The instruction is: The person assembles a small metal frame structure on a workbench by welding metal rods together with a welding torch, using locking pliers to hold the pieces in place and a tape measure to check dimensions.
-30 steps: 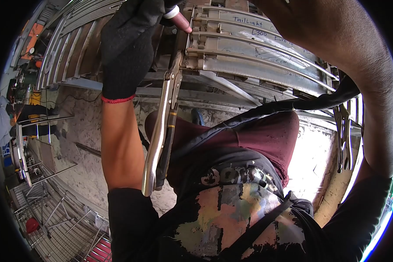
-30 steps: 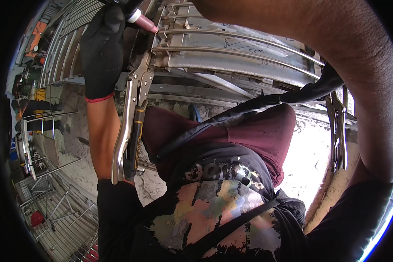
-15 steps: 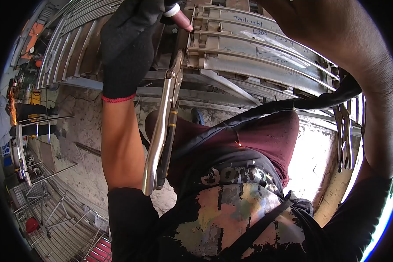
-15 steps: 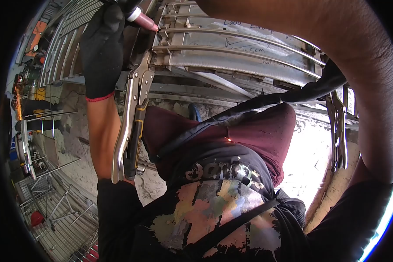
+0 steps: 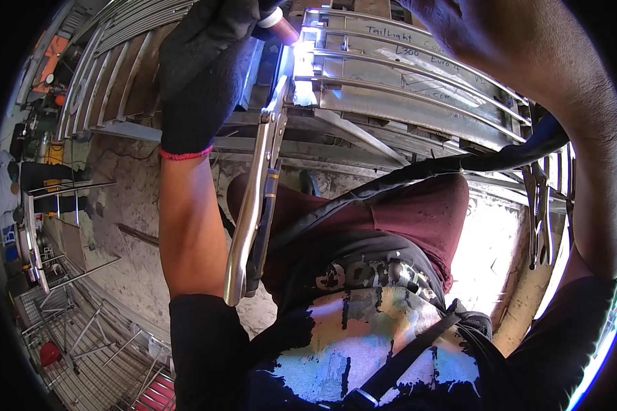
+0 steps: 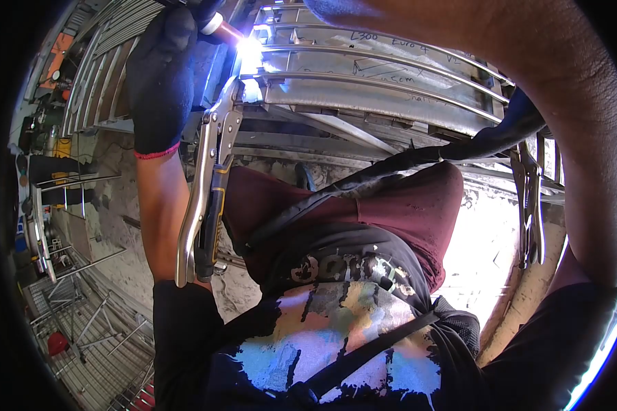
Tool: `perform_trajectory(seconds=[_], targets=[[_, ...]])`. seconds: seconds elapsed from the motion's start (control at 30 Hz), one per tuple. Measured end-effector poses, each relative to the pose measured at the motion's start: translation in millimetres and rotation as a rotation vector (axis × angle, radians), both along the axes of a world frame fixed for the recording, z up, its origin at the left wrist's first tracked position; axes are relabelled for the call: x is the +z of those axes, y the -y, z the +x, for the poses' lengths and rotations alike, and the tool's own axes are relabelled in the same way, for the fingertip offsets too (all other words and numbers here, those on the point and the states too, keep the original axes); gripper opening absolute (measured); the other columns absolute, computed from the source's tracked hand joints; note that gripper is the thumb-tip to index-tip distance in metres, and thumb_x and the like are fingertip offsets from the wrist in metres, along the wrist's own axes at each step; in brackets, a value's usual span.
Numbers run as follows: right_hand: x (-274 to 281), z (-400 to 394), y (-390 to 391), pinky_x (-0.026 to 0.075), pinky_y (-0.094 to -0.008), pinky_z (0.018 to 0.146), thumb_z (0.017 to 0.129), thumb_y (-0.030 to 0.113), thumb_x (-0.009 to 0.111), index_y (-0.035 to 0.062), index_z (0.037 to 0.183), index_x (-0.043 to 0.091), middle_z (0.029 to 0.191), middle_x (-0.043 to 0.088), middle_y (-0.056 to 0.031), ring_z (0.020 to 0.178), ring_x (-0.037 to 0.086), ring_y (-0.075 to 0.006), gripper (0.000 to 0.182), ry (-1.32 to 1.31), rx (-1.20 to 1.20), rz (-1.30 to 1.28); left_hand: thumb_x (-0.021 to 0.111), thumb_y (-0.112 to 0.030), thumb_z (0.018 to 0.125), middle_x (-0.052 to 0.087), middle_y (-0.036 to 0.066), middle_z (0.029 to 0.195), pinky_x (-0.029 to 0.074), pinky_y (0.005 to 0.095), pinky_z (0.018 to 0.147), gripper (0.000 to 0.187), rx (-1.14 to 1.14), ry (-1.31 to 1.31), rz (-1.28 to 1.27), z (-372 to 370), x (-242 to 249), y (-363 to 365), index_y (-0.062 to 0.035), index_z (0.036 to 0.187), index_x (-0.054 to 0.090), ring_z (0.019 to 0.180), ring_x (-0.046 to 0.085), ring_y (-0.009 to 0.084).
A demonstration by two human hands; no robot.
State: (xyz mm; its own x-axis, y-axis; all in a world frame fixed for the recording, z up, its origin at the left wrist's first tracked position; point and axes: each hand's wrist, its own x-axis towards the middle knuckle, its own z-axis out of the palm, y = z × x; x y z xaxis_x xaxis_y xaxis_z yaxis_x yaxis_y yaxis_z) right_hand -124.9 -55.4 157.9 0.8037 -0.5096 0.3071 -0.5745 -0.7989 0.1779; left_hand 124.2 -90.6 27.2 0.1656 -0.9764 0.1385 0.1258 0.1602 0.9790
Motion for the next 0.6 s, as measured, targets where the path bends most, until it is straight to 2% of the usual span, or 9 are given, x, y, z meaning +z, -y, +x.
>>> perform_trajectory(seconds=[0.03,0.2,0.23,0.33,0.43,0.53,0.6], targets=[[0,0,0,0.06,-0.0324,0.085,0.096,0.011,0.075,0.0069,0.137,0.063,0.113,0.075,-0.0112,0.1,0.074,-0.0183,0.043,0.0,-0.002,0.002,0.052,-0.035,0.113,0.073,0.013,0.082,0.054,0.0326,0.075,0.038,-0.128,-0.036,-0.156,4,3,-12,0.0007,0.106,0.065,0.073,0.07,0.0196],[0,1,-1,0.06,-0.0322,0.085,0.096,0.011,0.076,0.007,0.138,0.062,0.114,0.075,-0.0111,0.101,0.074,-0.0181,0.044,0.001,0.001,-0.001,0.052,-0.033,0.113,0.073,0.014,0.082,0.053,0.0308,0.072,0.037,-0.102,0.395,-0.524,0,-3,-16,0.0004,0.105,0.065,0.071,0.069,0.0186],[0,1,0,0.06,-0.0321,0.085,0.096,0.011,0.076,0.0071,0.138,0.062,0.114,0.075,-0.0111,0.101,0.074,-0.018,0.044,0.001,0.003,-0.001,0.051,-0.034,0.113,0.073,0.015,0.08,0.054,0.033,0.073,0.039,-0.133,0.325,-0.484,4,-7,-13,0.0018,0.105,0.064,0.071,0.07,0.0205],[0,3,1,0.06,-0.032,0.085,0.096,0.012,0.076,0.0072,0.138,0.062,0.114,0.075,-0.011,0.101,0.074,-0.0179,0.044,-0.004,0.0,0.002,0.051,-0.036,0.113,0.072,0.015,0.078,0.055,0.0345,0.073,0.042,-0.192,0.32,-0.567,4,-4,-11,0.0032,0.106,0.063,0.072,0.07,0.0224],[-1,3,1,0.06,-0.0319,0.085,0.096,0.012,0.076,0.0073,0.139,0.062,0.115,0.075,-0.0109,0.101,0.074,-0.0177,0.045,-0.004,-0.002,-0.001,0.05,-0.039,0.113,0.072,0.015,0.077,0.055,0.0341,0.073,0.045,-0.14,0.319,-0.565,-2,-4,-12,0.0037,0.105,0.062,0.072,0.07,0.023],[0,4,1,0.06,-0.0317,0.085,0.096,0.012,0.076,0.0074,0.139,0.062,0.115,0.075,-0.0108,0.101,0.073,-0.0175,0.045,-0.005,-0.007,0.0,0.051,-0.04,0.112,0.072,0.015,0.079,0.055,0.0346,0.075,0.045,-0.207,0.293,-0.464,2,4,-20,0.0034,0.106,0.062,0.072,0.071,0.0233],[-1,4,3,0.06,-0.0316,0.085,0.097,0.012,0.076,0.0075,0.14,0.062,0.115,0.075,-0.0108,0.101,0.073,-0.0174,0.046,-0.005,-0.007,-0.005,0.051,-0.041,0.112,0.072,0.015,0.079,0.056,0.0345,0.075,0.045,-0.174,0.334,-0.544,2,-3,-13,0.0029,0.106,0.062,0.073,0.071,0.023]])
